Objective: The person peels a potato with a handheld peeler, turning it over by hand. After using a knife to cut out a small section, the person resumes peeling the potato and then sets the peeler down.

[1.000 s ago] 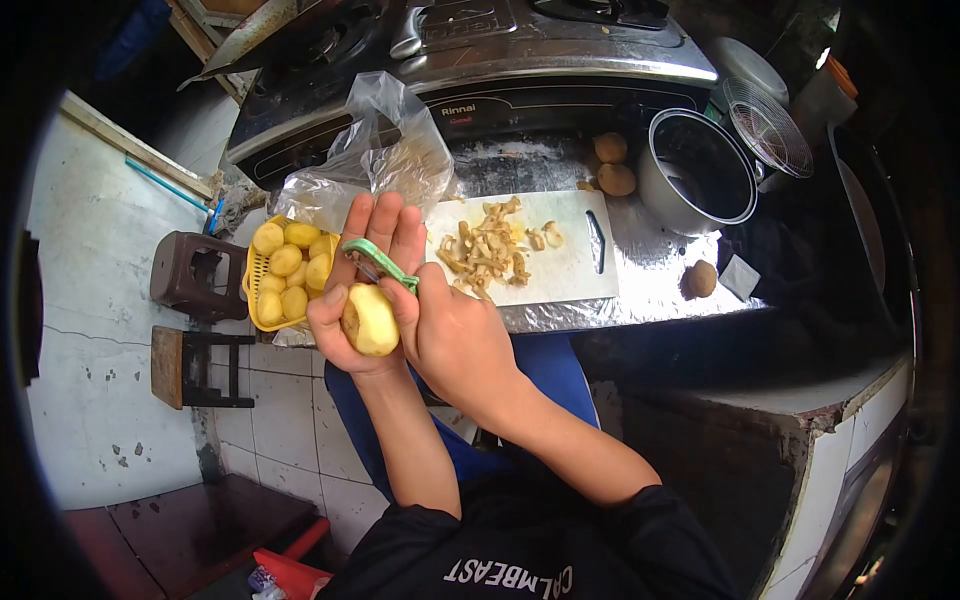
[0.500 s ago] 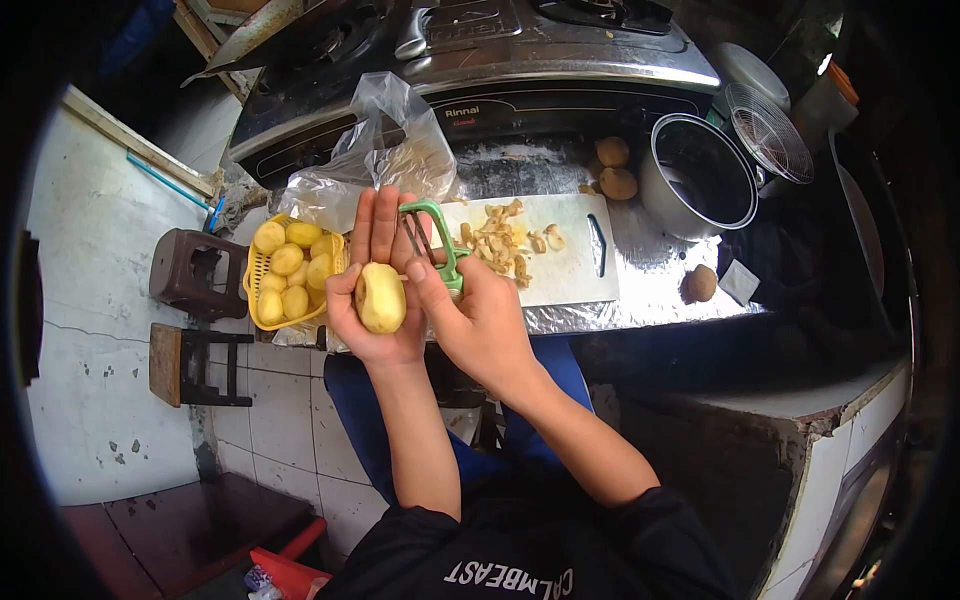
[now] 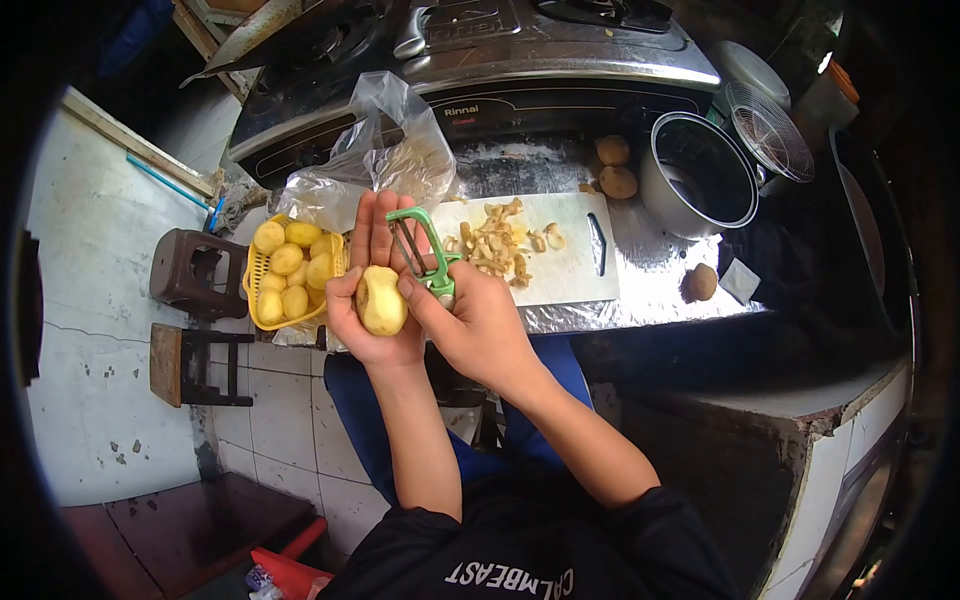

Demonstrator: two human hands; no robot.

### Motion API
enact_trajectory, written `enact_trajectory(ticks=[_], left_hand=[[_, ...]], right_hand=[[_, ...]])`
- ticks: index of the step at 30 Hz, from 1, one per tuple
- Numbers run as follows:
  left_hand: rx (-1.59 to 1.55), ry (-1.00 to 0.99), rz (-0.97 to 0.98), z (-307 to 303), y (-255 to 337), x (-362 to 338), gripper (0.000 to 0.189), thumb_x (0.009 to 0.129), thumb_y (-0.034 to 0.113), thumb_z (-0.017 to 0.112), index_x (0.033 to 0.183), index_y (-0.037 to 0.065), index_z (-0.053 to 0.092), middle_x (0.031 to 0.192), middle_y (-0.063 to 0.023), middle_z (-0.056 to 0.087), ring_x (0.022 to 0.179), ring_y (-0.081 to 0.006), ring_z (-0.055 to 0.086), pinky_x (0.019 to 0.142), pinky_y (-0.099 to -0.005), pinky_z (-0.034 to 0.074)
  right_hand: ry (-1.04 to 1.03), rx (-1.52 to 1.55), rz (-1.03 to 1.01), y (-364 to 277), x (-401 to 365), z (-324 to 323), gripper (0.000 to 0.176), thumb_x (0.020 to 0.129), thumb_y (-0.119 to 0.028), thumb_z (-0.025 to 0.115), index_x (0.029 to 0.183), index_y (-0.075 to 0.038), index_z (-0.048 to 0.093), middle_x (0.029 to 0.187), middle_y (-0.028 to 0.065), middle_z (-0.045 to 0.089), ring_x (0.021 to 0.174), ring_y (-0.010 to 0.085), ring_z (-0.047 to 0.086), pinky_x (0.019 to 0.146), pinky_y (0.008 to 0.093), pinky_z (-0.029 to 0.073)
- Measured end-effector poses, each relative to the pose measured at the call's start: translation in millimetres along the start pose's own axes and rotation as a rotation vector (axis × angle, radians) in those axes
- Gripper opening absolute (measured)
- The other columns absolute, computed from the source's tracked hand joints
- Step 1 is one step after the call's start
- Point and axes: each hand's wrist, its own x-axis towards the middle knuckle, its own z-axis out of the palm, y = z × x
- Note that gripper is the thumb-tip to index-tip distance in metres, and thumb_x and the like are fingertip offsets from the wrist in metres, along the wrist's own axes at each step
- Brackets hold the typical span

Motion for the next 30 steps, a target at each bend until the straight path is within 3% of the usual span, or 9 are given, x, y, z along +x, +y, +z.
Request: enact_trajectory(ticks=[3, 7, 9, 10, 16, 19, 25, 28, 30], left_hand=[[-0.026, -0.038, -0.01, -2.0, 0.1, 0.3, 0.07, 0.082, 0.022, 0.037, 0.146, -0.004, 0.024, 0.148, -0.0191, 0.036, 0.143, -0.0296, 0.025, 0.118, -0.0434, 0.023], [-0.139, -0.064, 0.006, -8.1, 0.8, 1.9, 0.07, 0.083, 0.023, 0.035, 0.146, -0.003, 0.024, 0.148, -0.0217, 0.035, 0.143, -0.0327, 0.026, 0.119, -0.0457, 0.016], [-0.082, 0.004, 0.049, -6.7, -0.5, 3.4, 0.069, 0.083, 0.022, 0.035, 0.146, -0.005, 0.024, 0.147, -0.0223, 0.036, 0.142, -0.0327, 0.026, 0.12, -0.0456, 0.013], [-0.082, 0.004, 0.049, -6.0, -1.3, 3.4, 0.069, 0.083, 0.022, 0.035, 0.146, -0.005, 0.024, 0.147, -0.0223, 0.036, 0.142, -0.0327, 0.026, 0.12, -0.0456, 0.013], [-0.216, 0.081, 0.054, -9.8, -5.7, 0.9, 0.063, 0.083, 0.016, 0.036, 0.141, -0.006, 0.03, 0.144, -0.024, 0.04, 0.141, -0.0328, 0.028, 0.121, -0.0455, 0.014], [-0.14, 0.144, 0.064, -10.3, -8.7, 0.2, 0.059, 0.084, 0.016, 0.036, 0.139, -0.006, 0.034, 0.141, -0.0239, 0.043, 0.139, -0.0331, 0.032, 0.12, -0.0454, 0.018], [0.041, 0.294, 0.089, -9.7, -8.9, -0.9, 0.055, 0.084, 0.017, 0.038, 0.133, -0.006, 0.041, 0.118, -0.0219, 0.06, 0.128, -0.0342, 0.047, 0.116, -0.0466, 0.028], [-0.011, 0.326, 0.054, -24.6, -3.7, 1.0, 0.05, 0.084, 0.018, 0.04, 0.128, -0.005, 0.046, 0.096, -0.0173, 0.067, 0.106, -0.0327, 0.06, 0.105, -0.0472, 0.04], [-0.01, 0.381, 0.036, -27.2, -0.7, 0.4, 0.046, 0.085, 0.018, 0.04, 0.125, -0.004, 0.047, 0.092, -0.0154, 0.066, 0.102, -0.0315, 0.061, 0.104, -0.0482, 0.042]], right_hand=[[0.014, 0.042, 0.037, -1.5, -1.9, 2.1, 0.026, 0.09, -0.02, 0.065, 0.09, 0.006, 0.062, 0.06, 0.0054, 0.059, 0.056, 0.0078, 0.053, 0.05, 0.0272, 0.042], [0.095, 0.114, 0.006, 2.3, -8.6, 6.7, 0.029, 0.089, -0.022, 0.066, 0.099, 0.005, 0.063, 0.059, 0.0046, 0.059, 0.054, 0.0072, 0.052, 0.049, 0.0271, 0.041], [-0.043, 0.056, 0.075, 2.5, -11.6, 2.2, 0.032, 0.089, -0.023, 0.068, 0.107, 0.003, 0.064, 0.061, 0.004, 0.061, 0.054, 0.006, 0.052, 0.048, 0.0258, 0.04], [-0.01, 0.023, -0.051, 3.4, -11.8, 6.5, 0.031, 0.088, -0.023, 0.069, 0.109, 0.0, 0.066, 0.062, 0.0066, 0.062, 0.051, 0.0066, 0.053, 0.048, 0.0254, 0.041], [0.106, -0.152, -0.275, 12.6, -13.7, 10.5, 0.025, 0.086, -0.017, 0.07, 0.107, -0.004, 0.067, 0.062, 0.0106, 0.061, 0.047, 0.0125, 0.055, 0.048, 0.0284, 0.044], [0.16, -0.177, -0.289, 18.5, -13.5, 11.3, 0.02, 0.086, -0.015, 0.07, 0.102, -0.003, 0.068, 0.059, 0.0089, 0.06, 0.047, 0.0129, 0.055, 0.048, 0.0287, 0.045], [0.198, -0.106, -0.182, 12.9, -12.1, 3.9, 0.015, 0.086, -0.012, 0.069, 0.097, -0.002, 0.069, 0.06, 0.0075, 0.062, 0.05, 0.0089, 0.056, 0.049, 0.0266, 0.045], [0.279, -0.114, -0.175, 20.5, -5.2, -13.8, 0.016, 0.087, -0.012, 0.068, 0.098, 0.0, 0.07, 0.064, 0.008, 0.066, 0.054, 0.0075, 0.058, 0.052, 0.0253, 0.046], [0.293, -0.137, -0.145, 28.8, 1.8, -31.0, 0.017, 0.087, -0.012, 0.068, 0.097, 0.001, 0.07, 0.064, 0.0087, 0.065, 0.054, 0.0078, 0.058, 0.053, 0.0254, 0.046]])
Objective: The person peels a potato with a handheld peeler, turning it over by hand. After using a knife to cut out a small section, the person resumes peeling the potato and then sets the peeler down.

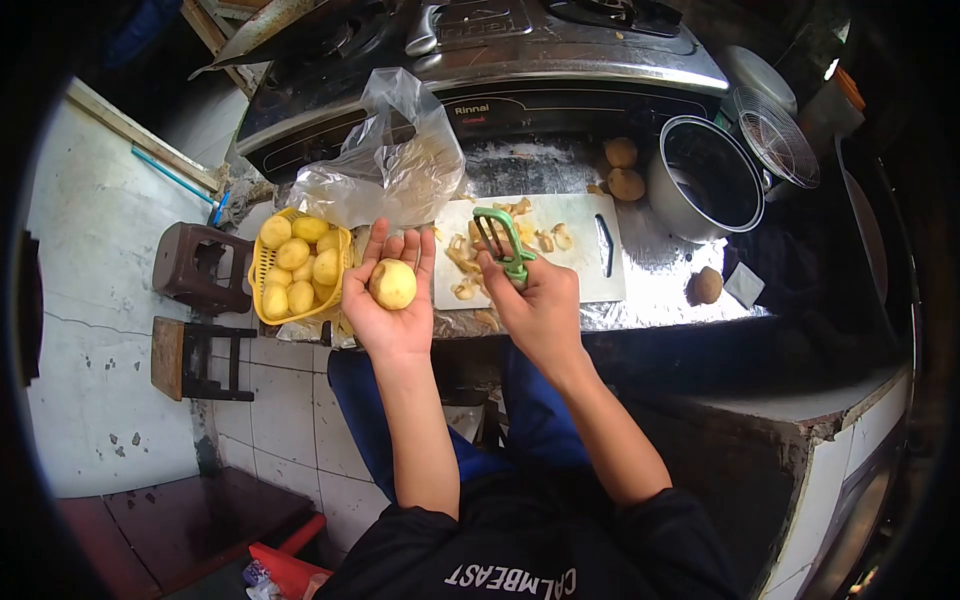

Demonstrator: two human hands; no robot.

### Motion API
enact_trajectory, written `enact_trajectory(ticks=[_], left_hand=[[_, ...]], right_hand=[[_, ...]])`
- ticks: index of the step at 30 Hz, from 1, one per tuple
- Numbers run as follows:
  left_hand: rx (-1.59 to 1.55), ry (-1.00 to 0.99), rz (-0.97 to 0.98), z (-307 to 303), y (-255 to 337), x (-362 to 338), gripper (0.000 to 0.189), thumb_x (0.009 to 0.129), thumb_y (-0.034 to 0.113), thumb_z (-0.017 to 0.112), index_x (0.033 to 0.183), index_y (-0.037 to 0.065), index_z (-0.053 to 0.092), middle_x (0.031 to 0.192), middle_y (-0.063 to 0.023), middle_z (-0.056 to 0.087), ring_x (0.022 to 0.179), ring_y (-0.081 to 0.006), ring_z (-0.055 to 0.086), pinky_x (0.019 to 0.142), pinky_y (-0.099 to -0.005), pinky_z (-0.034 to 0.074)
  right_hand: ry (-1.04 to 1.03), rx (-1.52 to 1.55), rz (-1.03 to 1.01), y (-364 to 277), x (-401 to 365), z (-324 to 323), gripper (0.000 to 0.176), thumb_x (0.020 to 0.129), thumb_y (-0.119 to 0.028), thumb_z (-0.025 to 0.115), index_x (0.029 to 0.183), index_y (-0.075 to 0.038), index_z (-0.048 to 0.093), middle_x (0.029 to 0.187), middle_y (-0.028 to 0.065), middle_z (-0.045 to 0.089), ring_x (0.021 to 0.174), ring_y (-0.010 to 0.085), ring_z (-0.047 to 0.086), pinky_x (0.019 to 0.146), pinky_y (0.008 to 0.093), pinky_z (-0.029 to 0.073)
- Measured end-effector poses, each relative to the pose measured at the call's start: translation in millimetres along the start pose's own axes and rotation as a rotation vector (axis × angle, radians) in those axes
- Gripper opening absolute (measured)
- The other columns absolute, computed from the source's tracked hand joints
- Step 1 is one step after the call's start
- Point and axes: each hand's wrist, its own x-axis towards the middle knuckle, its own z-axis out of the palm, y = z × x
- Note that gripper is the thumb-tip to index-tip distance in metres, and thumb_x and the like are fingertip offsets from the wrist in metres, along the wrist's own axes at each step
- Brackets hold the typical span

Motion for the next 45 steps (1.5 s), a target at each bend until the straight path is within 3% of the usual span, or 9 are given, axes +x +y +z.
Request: enact_trajectory(ticks=[13, 15, 16, 23, 29, 31, 37, 41, 45], left_hand=[[0.235, 0.229, -0.147, 17.1, -4.7, -5.1, 0.037, 0.088, 0.019, 0.047, 0.118, -0.003, 0.049, 0.089, -0.011, 0.058, 0.09, -0.0263, 0.058, 0.09, -0.047, 0.049], [0.279, 0.194, -0.164, 14.2, -4.5, -4.8, 0.039, 0.088, 0.02, 0.047, 0.12, -0.002, 0.049, 0.09, -0.0113, 0.059, 0.09, -0.0255, 0.058, 0.089, -0.0459, 0.049], [0.322, 0.158, -0.179, 12.3, -4.2, -4.8, 0.04, 0.089, 0.021, 0.047, 0.121, -0.002, 0.048, 0.092, -0.0115, 0.059, 0.091, -0.0247, 0.058, 0.088, -0.0447, 0.05], [0.358, 0.113, -0.214, 30.9, -6.2, -13.2, 0.043, 0.094, 0.019, 0.042, 0.132, -0.001, 0.038, 0.107, -0.0158, 0.058, 0.1, -0.0239, 0.059, 0.09, -0.0381, 0.049], [0.352, -0.009, -0.115, 27.5, -12.3, -24.6, 0.045, 0.096, 0.028, 0.044, 0.131, -0.001, 0.043, 0.117, -0.0148, 0.057, 0.108, -0.0241, 0.057, 0.094, -0.0353, 0.046], [0.425, -0.049, -0.189, 17.0, -20.0, -30.3, 0.044, 0.099, 0.032, 0.042, 0.128, 0.0, 0.047, 0.114, -0.012, 0.059, 0.101, -0.0204, 0.059, 0.087, -0.0335, 0.049], [0.537, 0.138, -0.066, 15.6, -12.0, -28.3, 0.039, 0.099, 0.037, 0.039, 0.112, 0.005, 0.057, 0.088, -0.0044, 0.063, 0.074, -0.0117, 0.06, 0.067, -0.0258, 0.051], [0.445, 0.113, -0.156, 18.1, -2.2, -31.2, 0.038, 0.096, 0.038, 0.038, 0.105, 0.006, 0.056, 0.068, -0.002, 0.056, 0.047, -0.0089, 0.045, 0.04, -0.0221, 0.034], [0.39, 0.113, -0.192, 23.3, 1.2, -37.2, 0.036, 0.097, 0.037, 0.037, 0.105, 0.007, 0.055, 0.072, -0.0051, 0.056, 0.043, -0.0083, 0.04, 0.038, -0.0222, 0.028]], right_hand=[[-0.147, -0.292, 0.098, 4.8, 14.5, -16.2, 0.019, 0.083, -0.016, 0.069, 0.091, 0.001, 0.065, 0.053, 0.0113, 0.058, 0.045, 0.018, 0.056, 0.047, 0.0309, 0.042], [-0.228, -0.197, 0.041, -10.3, 9.1, -10.1, 0.02, 0.084, -0.013, 0.07, 0.094, 0.003, 0.066, 0.065, 0.0024, 0.06, 0.056, 0.0037, 0.047, 0.05, 0.0241, 0.038], [-0.218, -0.167, 0.01, -17.0, 9.7, -7.5, 0.026, 0.08, -0.02, 0.074, 0.09, 0.001, 0.064, 0.056, 0.0111, 0.057, 0.045, 0.0197, 0.054, 0.048, 0.0324, 0.042], [-0.211, -0.313, -0.344, -7.5, 7.2, 0.8, 0.035, 0.074, -0.025, 0.08, 0.089, 0.0, 0.062, 0.067, 0.0124, 0.06, 0.055, 0.023, 0.058, 0.055, 0.0338, 0.045], [-0.073, 0.161, 0.213, -1.1, -5.1, 10.4, 0.036, 0.078, -0.028, 0.078, 0.085, 0.003, 0.061, 0.065, 0.0121, 0.06, 0.055, 0.0142, 0.052, 0.051, 0.0314, 0.042], [-0.028, 0.138, 0.201, -6.4, -11.1, 17.3, 0.038, 0.08, -0.029, 0.077, 0.085, 0.005, 0.06, 0.065, 0.0121, 0.06, 0.059, 0.0104, 0.051, 0.051, 0.0302, 0.041], [-0.358, -0.097, 0.121, -48.9, -20.7, -5.0, 0.025, 0.091, -0.018, 0.059, 0.093, 0.006, 0.055, 0.073, 0.0222, 0.061, 0.06, 0.0337, 0.06, 0.057, 0.0386, 0.046], [-0.451, -0.208, 0.082, -56.8, -22.8, -20.1, 0.019, 0.092, -0.017, 0.059, 0.096, 0.0, 0.051, 0.075, 0.0208, 0.06, 0.064, 0.0383, 0.061, 0.058, 0.0423, 0.046], [-0.461, -0.363, -0.367, -49.6, -25.3, -20.0, 0.02, 0.091, -0.021, 0.062, 0.095, -0.003, 0.054, 0.076, 0.0149, 0.062, 0.061, 0.0356, 0.061, 0.055, 0.0431, 0.047]])
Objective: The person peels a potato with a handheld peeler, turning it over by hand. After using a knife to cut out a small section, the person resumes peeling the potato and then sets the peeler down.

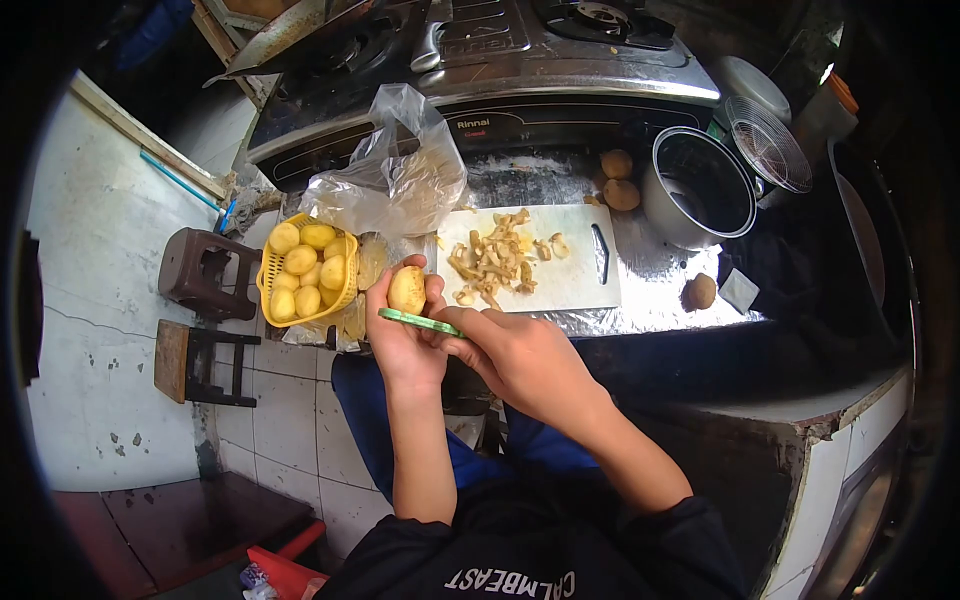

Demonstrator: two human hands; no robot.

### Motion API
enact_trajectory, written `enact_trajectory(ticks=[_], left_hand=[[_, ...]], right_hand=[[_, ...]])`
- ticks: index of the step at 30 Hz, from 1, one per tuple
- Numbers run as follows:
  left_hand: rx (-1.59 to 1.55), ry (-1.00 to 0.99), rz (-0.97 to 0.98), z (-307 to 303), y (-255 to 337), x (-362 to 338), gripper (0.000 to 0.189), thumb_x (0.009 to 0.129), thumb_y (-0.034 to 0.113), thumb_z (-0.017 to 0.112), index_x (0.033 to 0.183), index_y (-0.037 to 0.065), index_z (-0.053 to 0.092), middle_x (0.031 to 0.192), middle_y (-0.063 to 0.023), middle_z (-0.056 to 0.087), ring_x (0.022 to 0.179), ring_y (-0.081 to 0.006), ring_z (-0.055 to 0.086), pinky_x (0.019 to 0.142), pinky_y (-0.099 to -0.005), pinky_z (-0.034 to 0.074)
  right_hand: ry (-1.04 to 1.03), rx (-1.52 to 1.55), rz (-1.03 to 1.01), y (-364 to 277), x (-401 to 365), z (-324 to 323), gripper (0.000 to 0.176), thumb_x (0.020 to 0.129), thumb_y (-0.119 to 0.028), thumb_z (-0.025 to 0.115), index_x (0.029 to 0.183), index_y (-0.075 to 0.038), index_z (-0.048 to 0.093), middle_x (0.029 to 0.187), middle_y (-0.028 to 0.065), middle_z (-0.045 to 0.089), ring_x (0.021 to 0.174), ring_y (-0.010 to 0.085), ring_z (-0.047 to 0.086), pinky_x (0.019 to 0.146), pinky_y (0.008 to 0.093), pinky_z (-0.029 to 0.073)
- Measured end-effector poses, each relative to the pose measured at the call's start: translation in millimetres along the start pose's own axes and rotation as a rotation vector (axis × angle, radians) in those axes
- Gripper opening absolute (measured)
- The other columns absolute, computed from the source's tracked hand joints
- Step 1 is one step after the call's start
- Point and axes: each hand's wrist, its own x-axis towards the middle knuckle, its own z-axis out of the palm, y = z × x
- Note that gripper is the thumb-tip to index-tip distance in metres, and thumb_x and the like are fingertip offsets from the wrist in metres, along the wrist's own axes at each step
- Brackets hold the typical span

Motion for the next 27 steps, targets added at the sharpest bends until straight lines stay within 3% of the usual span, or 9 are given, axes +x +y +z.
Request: enact_trajectory(ticks=[2, 4, 9, 12, 14, 17, 21, 27], left_hand=[[-0.024, 0.106, 0.004, 8.9, 3.2, -5.3, 0.036, 0.097, 0.036, 0.037, 0.108, 0.007, 0.055, 0.076, -0.0073, 0.059, 0.043, -0.0078, 0.038, 0.037, -0.0215, 0.027], [-0.051, 0.056, 0.047, 9.3, 3.7, -9.7, 0.036, 0.097, 0.035, 0.037, 0.109, 0.007, 0.055, 0.078, -0.0082, 0.06, 0.043, -0.0078, 0.037, 0.037, -0.0215, 0.027], [-0.115, 0.044, 0.079, 15.1, 5.8, -23.3, 0.034, 0.098, 0.033, 0.037, 0.111, 0.006, 0.054, 0.08, -0.0098, 0.06, 0.043, -0.0081, 0.036, 0.037, -0.022, 0.028], [-0.047, 0.013, 0.144, 20.0, 3.7, -30.0, 0.032, 0.098, 0.03, 0.037, 0.11, 0.006, 0.054, 0.08, -0.0095, 0.06, 0.048, -0.0085, 0.043, 0.04, -0.0217, 0.033], [0.078, 0.167, 0.255, 34.2, 0.6, -39.0, 0.03, 0.098, 0.028, 0.037, 0.109, 0.005, 0.053, 0.08, -0.0087, 0.06, 0.058, -0.0089, 0.051, 0.045, -0.0201, 0.039], [0.118, 0.247, 0.296, 48.6, 3.1, -53.2, 0.03, 0.098, 0.028, 0.035, 0.108, 0.006, 0.053, 0.08, -0.0071, 0.06, 0.066, -0.0096, 0.056, 0.049, -0.0194, 0.043], [0.072, 0.199, 0.347, 39.5, 16.3, -55.4, 0.033, 0.095, 0.031, 0.038, 0.105, 0.004, 0.055, 0.073, -0.0073, 0.059, 0.05, -0.0084, 0.046, 0.041, -0.0187, 0.034], [0.107, 0.107, 0.371, 36.0, 15.2, -68.2, 0.035, 0.097, 0.033, 0.04, 0.104, 0.003, 0.057, 0.073, -0.0056, 0.06, 0.045, -0.0063, 0.042, 0.036, -0.0193, 0.03]], right_hand=[[0.015, -0.08, -0.04, -1.3, -1.4, 2.1, 0.021, 0.09, -0.023, 0.062, 0.095, -0.004, 0.055, 0.076, 0.0124, 0.062, 0.06, 0.0337, 0.061, 0.053, 0.0427, 0.048], [0.068, -0.205, -0.088, -3.5, -3.9, 3.9, 0.021, 0.088, -0.026, 0.064, 0.094, -0.007, 0.057, 0.072, 0.0081, 0.06, 0.056, 0.0278, 0.061, 0.048, 0.0377, 0.048], [0.056, -0.327, -0.131, -7.0, -5.6, 2.4, 0.02, 0.088, -0.026, 0.065, 0.089, -0.008, 0.055, 0.068, 0.0051, 0.058, 0.053, 0.0249, 0.06, 0.044, 0.0351, 0.045], [0.076, -0.321, -0.131, -15.5, -6.2, 1.0, 0.02, 0.088, -0.025, 0.064, 0.088, -0.008, 0.054, 0.067, 0.0054, 0.057, 0.052, 0.0254, 0.059, 0.044, 0.0356, 0.044], [0.091, -0.301, -0.122, -22.6, -5.2, -0.6, 0.02, 0.089, -0.025, 0.064, 0.088, -0.008, 0.053, 0.067, 0.006, 0.057, 0.053, 0.0263, 0.059, 0.044, 0.0364, 0.045], [0.142, -0.222, -0.116, -32.9, -2.4, -6.6, 0.02, 0.089, -0.023, 0.064, 0.089, -0.007, 0.052, 0.068, 0.0078, 0.057, 0.054, 0.0289, 0.059, 0.045, 0.0383, 0.045], [0.072, -0.206, -0.117, -38.6, -7.9, -11.3, 0.019, 0.09, -0.021, 0.062, 0.089, -0.005, 0.051, 0.069, 0.0096, 0.057, 0.055, 0.0313, 0.059, 0.046, 0.04, 0.045], [0.057, -0.106, -0.078, -43.5, -0.3, -18.1, 0.02, 0.092, -0.022, 0.059, 0.087, -0.005, 0.049, 0.069, 0.0131, 0.058, 0.058, 0.0356, 0.059, 0.05, 0.0428, 0.046]])
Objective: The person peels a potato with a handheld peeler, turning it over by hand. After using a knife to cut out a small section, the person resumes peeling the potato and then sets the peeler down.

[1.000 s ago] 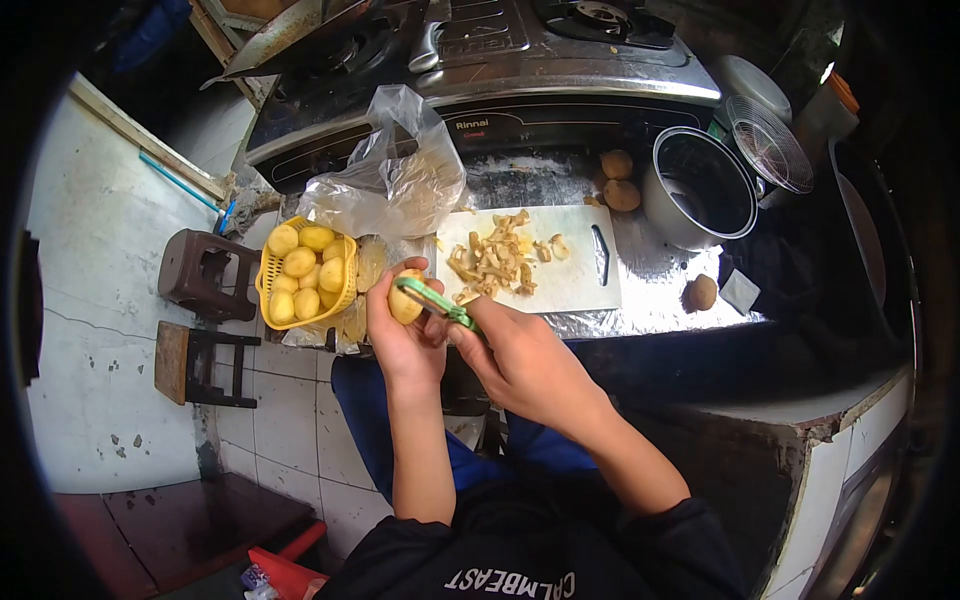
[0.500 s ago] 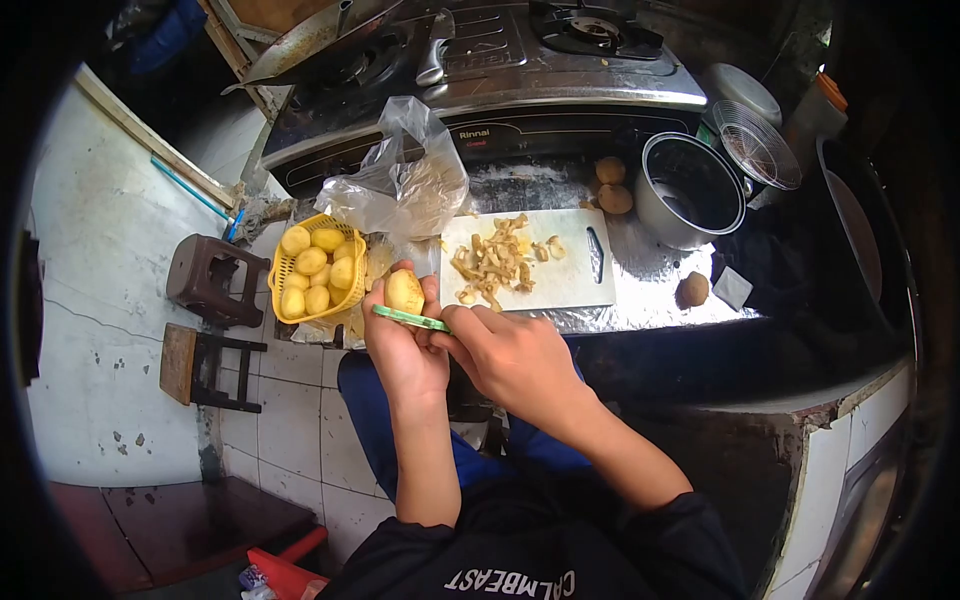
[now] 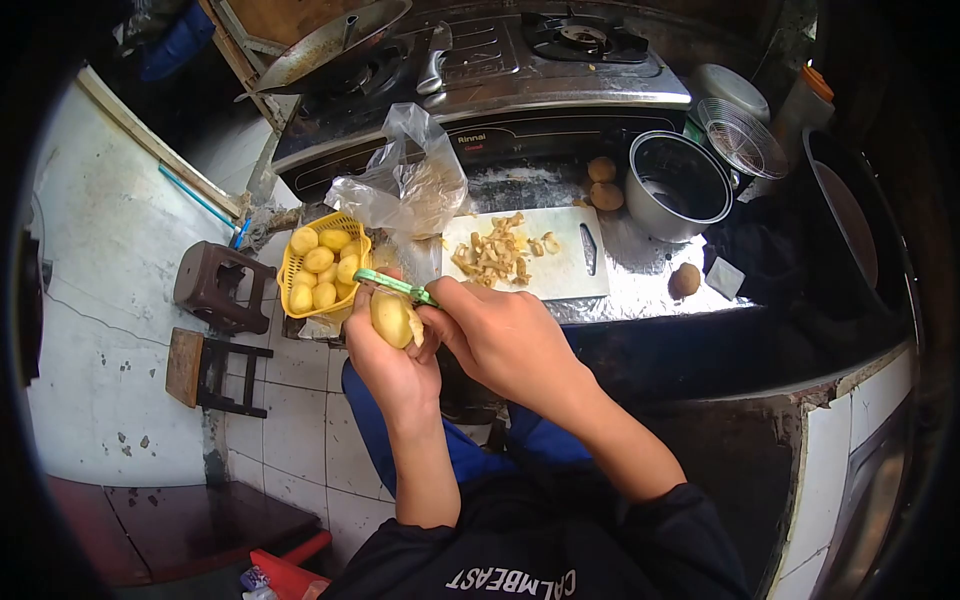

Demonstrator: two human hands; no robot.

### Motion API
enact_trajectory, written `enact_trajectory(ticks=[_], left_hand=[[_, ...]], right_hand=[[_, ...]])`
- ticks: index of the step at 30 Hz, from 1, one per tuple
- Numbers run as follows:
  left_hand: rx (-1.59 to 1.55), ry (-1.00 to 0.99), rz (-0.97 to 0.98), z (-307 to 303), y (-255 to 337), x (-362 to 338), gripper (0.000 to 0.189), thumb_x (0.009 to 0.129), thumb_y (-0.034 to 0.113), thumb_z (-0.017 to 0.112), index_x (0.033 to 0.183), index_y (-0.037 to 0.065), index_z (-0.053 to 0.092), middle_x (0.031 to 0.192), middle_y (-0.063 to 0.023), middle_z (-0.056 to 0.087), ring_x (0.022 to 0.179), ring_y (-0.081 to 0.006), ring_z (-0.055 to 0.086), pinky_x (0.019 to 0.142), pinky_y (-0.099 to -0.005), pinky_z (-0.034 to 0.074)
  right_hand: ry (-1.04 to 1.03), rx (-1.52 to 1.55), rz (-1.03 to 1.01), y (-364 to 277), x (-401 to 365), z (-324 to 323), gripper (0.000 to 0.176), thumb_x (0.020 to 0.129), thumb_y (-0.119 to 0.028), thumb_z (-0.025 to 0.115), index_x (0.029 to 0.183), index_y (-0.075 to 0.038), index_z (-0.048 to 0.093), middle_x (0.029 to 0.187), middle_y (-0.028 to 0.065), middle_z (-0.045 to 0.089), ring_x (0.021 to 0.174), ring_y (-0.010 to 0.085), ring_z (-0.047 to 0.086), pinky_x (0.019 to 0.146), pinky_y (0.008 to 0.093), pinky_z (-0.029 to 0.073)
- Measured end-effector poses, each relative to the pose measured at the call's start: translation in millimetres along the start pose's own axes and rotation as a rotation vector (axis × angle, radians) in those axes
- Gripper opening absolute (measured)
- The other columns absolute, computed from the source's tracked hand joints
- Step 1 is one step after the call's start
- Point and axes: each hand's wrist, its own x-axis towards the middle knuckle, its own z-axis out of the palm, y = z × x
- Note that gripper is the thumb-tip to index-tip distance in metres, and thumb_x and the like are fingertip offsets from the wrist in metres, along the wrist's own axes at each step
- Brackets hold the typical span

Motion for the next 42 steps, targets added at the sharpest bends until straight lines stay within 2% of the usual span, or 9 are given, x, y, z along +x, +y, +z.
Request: enact_trajectory(ticks=[15, 18, 22, 28, 34, 37, 39, 41, 42], left_hand=[[0.241, -0.374, 0.098, -21.2, 8.6, 1.1, 0.054, 0.093, 0.035, 0.029, 0.115, -0.007, 0.054, 0.078, -0.006, 0.059, 0.049, -0.0082, 0.042, 0.042, -0.0214, 0.032], [0.201, -0.223, 0.141, -10.2, 6.0, -5.8, 0.06, 0.092, 0.037, 0.03, 0.122, -0.01, 0.05, 0.082, -0.0087, 0.06, 0.05, -0.008, 0.043, 0.043, -0.0215, 0.035], [0.06, -0.543, -0.013, -27.4, 2.7, 11.3, 0.065, 0.091, 0.035, 0.029, 0.134, -0.013, 0.04, 0.08, -0.0103, 0.06, 0.053, -0.0094, 0.048, 0.047, -0.0213, 0.039], [-0.092, -0.559, -0.257, -25.1, -27.9, 50.8, 0.059, 0.092, 0.037, 0.032, 0.143, 0.008, 0.039, 0.06, -0.0002, 0.05, 0.043, -0.0049, 0.037, 0.037, -0.0189, 0.028], [0.18, -0.444, -0.218, -21.0, -78.8, 113.7, 0.048, 0.095, 0.028, 0.034, 0.136, 0.007, 0.047, 0.072, -0.0011, 0.055, 0.047, -0.0049, 0.04, 0.039, -0.0195, 0.029], [0.836, -0.115, 0.06, -28.8, -90.3, 118.7, 0.044, 0.095, 0.026, 0.037, 0.131, 0.005, 0.051, 0.077, -0.0027, 0.058, 0.055, -0.0061, 0.046, 0.045, -0.0202, 0.035], [0.829, -0.126, 0.077, -31.2, -83.3, 112.3, 0.039, 0.095, 0.023, 0.039, 0.125, 0.004, 0.055, 0.085, -0.0052, 0.062, 0.061, -0.0074, 0.051, 0.05, -0.0213, 0.039], [0.538, -0.241, -0.182, -21.2, -65.6, 96.9, 0.039, 0.096, 0.025, 0.037, 0.123, 0.004, 0.054, 0.087, -0.0063, 0.063, 0.061, -0.0071, 0.052, 0.047, -0.021, 0.038], [0.247, -0.416, -0.333, -25.5, -60.5, 100.8, 0.04, 0.099, 0.029, 0.035, 0.122, 0.003, 0.054, 0.084, -0.0051, 0.062, 0.057, -0.0068, 0.051, 0.043, -0.0206, 0.036]], right_hand=[[-0.064, 0.011, -0.052, -3.7, 1.7, -8.7, 0.021, 0.093, -0.024, 0.057, 0.091, -0.005, 0.049, 0.065, 0.015, 0.06, 0.059, 0.0364, 0.06, 0.052, 0.0444, 0.047], [-0.102, 0.039, -0.053, -4.5, 1.4, -10.7, 0.021, 0.093, -0.024, 0.057, 0.093, -0.005, 0.05, 0.062, 0.0153, 0.059, 0.059, 0.0368, 0.061, 0.053, 0.0449, 0.047], [-0.086, 0.0, -0.05, 4.1, 5.1, -8.4, 0.019, 0.093, -0.023, 0.057, 0.093, -0.005, 0.05, 0.062, 0.0163, 0.059, 0.059, 0.0375, 0.06, 0.053, 0.0459, 0.047], [-0.046, 0.331, 0.349, 46.3, 19.8, 24.5, 0.027, 0.096, -0.021, 0.052, 0.086, 0.004, 0.054, 0.067, 0.0223, 0.06, 0.065, 0.0429, 0.06, 0.058, 0.0462, 0.044], [0.134, 0.656, 0.874, 110.3, 40.2, 63.6, 0.03, 0.094, -0.025, 0.056, 0.091, 0.005, 0.058, 0.073, 0.0223, 0.064, 0.063, 0.0357, 0.063, 0.06, 0.0421, 0.048], [0.296, 0.096, 0.502, 115.5, 34.7, 57.5, 0.032, 0.094, -0.029, 0.06, 0.097, 0.003, 0.059, 0.078, 0.009, 0.064, 0.055, 0.0184, 0.056, 0.057, 0.0333, 0.048], [0.203, 0.182, 0.606, 112.4, 31.3, 49.6, 0.037, 0.091, -0.032, 0.065, 0.103, 0.003, 0.059, 0.089, 0.0102, 0.067, 0.064, 0.0176, 0.061, 0.062, 0.0336, 0.05], [0.039, 0.43, 0.49, 107.1, 25.2, 51.8, 0.048, 0.084, -0.037, 0.07, 0.105, 0.005, 0.059, 0.073, 0.0158, 0.063, 0.065, 0.0269, 0.061, 0.063, 0.0376, 0.048], [0.067, 0.431, 0.343, 104.2, 22.8, 55.4, 0.055, 0.077, -0.036, 0.078, 0.11, 0.003, 0.059, 0.087, 0.017, 0.063, 0.076, 0.0291, 0.061, 0.068, 0.0367, 0.048]])
